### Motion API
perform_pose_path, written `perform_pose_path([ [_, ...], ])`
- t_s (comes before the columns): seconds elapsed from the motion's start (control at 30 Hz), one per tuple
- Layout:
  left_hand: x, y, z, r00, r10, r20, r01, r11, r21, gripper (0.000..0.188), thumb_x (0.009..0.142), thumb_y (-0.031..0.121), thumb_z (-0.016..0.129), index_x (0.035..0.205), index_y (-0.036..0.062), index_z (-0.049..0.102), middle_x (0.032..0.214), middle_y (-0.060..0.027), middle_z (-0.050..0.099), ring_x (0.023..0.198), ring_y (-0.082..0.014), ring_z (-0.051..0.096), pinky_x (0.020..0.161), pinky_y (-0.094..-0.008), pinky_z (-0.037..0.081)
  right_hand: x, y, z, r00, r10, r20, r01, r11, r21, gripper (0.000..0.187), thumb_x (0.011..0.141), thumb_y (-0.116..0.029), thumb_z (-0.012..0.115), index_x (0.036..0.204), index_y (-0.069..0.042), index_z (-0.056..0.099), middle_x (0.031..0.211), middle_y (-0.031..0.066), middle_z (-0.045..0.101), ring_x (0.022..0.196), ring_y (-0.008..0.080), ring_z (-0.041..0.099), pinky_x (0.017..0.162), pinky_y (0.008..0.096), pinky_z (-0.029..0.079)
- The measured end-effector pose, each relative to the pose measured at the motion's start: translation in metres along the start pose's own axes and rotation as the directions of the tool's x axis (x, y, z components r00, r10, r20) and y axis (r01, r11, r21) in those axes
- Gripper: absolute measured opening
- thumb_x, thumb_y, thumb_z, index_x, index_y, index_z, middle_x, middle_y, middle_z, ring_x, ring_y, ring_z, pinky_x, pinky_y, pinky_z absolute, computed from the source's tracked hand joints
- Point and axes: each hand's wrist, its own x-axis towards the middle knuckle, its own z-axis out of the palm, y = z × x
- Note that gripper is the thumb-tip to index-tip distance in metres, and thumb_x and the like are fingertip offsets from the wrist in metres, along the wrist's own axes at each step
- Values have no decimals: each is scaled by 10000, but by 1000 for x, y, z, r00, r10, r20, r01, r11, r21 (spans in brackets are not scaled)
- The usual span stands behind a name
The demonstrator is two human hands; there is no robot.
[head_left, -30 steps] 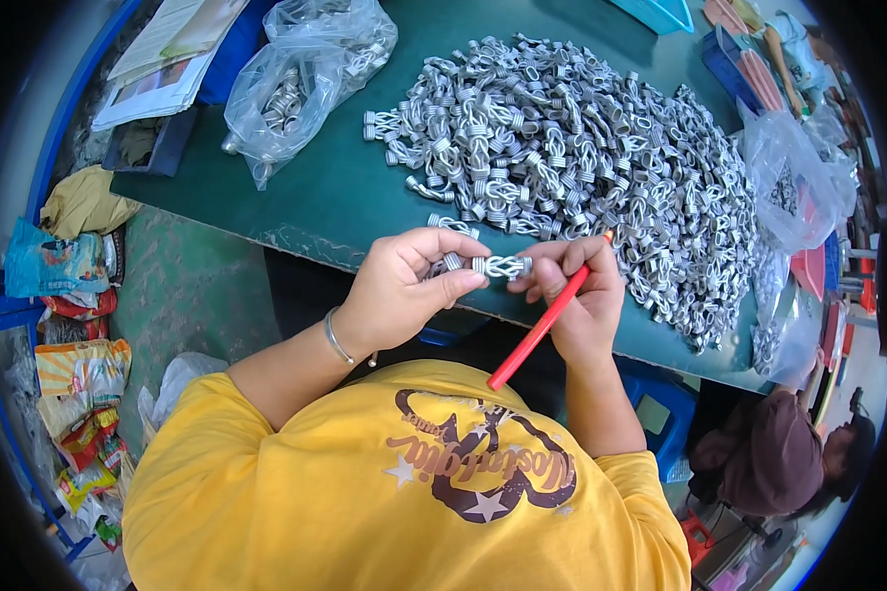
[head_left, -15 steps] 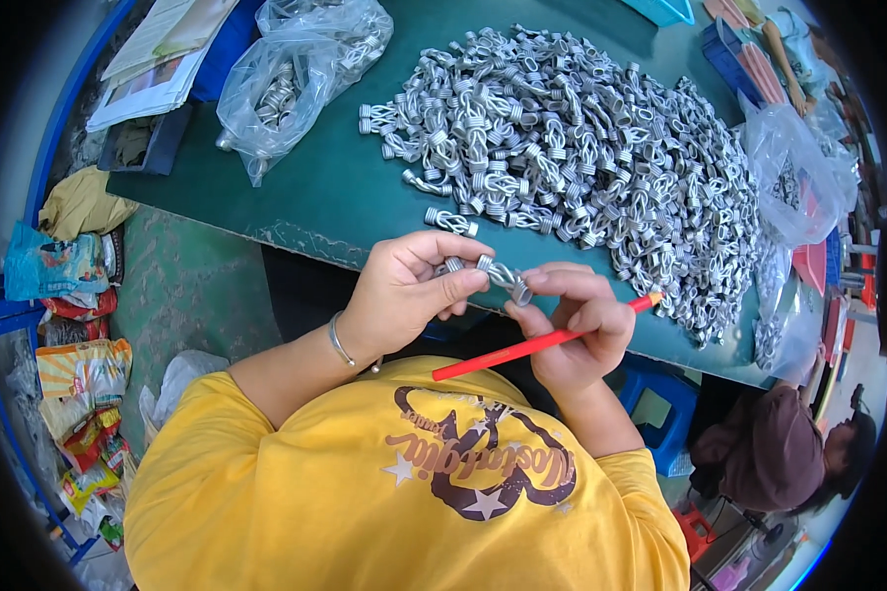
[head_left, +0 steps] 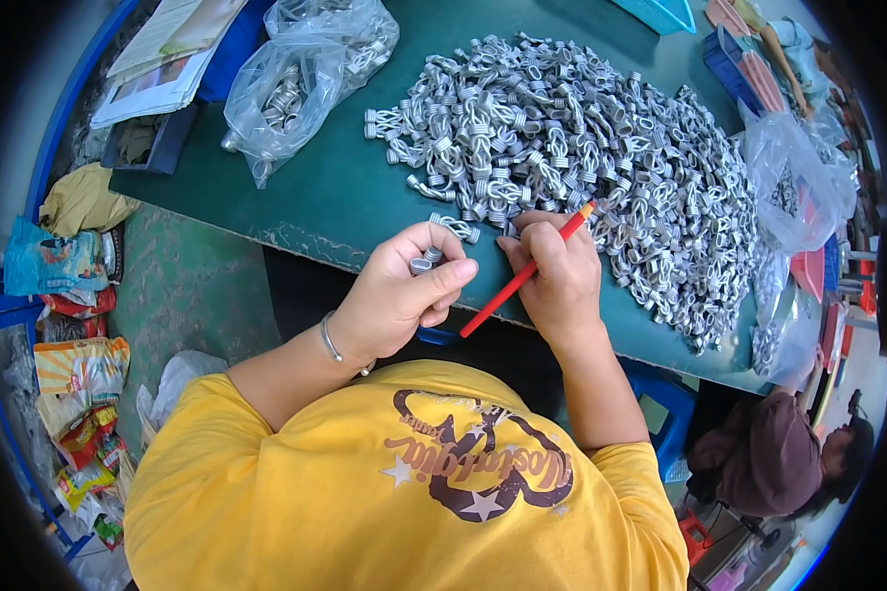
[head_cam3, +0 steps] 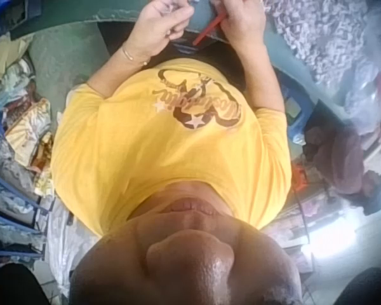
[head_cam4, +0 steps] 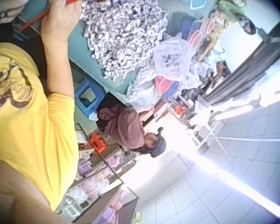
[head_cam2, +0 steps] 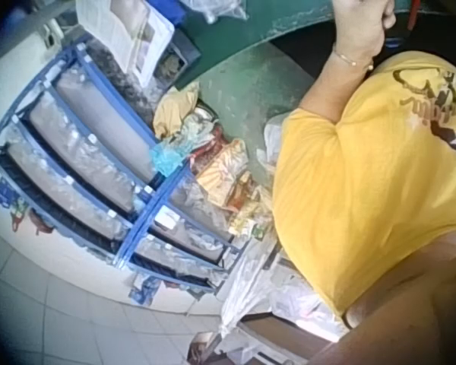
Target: The person assembles small metal components by hand at a workbench. They pick up individual metal pieces from a large pile, fit them together, and place the completed units into a clear plastic bag or onto a tray.
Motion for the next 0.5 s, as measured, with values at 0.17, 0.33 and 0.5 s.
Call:
perform_pose_path([
  [0.17, -1, -1, -3, 1000, 19, -20, -15, 978, 207, 172, 835, 49, 629, 975, 33, 532, 741, 23, 521, 594, -7, 430, 486, -157, 361, -6, -5, -8, 995, 98, 12, -99, 994, 45, 268, 647, 4, 700, 748, -39, 456, 799, 119, 598, 620, 300, 573, 546, 350, 471],
  [0.33, 4, -8, 2, 971, 238, 17, -212, 830, 515, 294, 804, 18, 654, 1080, 4, 552, 808, 18, 555, 658, -6, 456, 589, -149, 401, -20, -14, -14, 904, 417, 95, -278, 402, 872, 290, 780, 103, 596, 801, -38, 344, 975, 201, 558, 760, 182, 642, 642, 250, 539],
  [0.5, 0, -2, 5, 953, 297, 56, -266, 734, 625, 227, 784, 37, 682, 993, 6, 599, 796, 18, 566, 677, -22, 492, 604, -167, 419, -26, -21, -16, 827, 483, 288, -348, 38, 937, 267, 811, 98, 569, 803, -54, 350, 973, 191, 567, 782, 187, 642, 637, 246, 543],
])
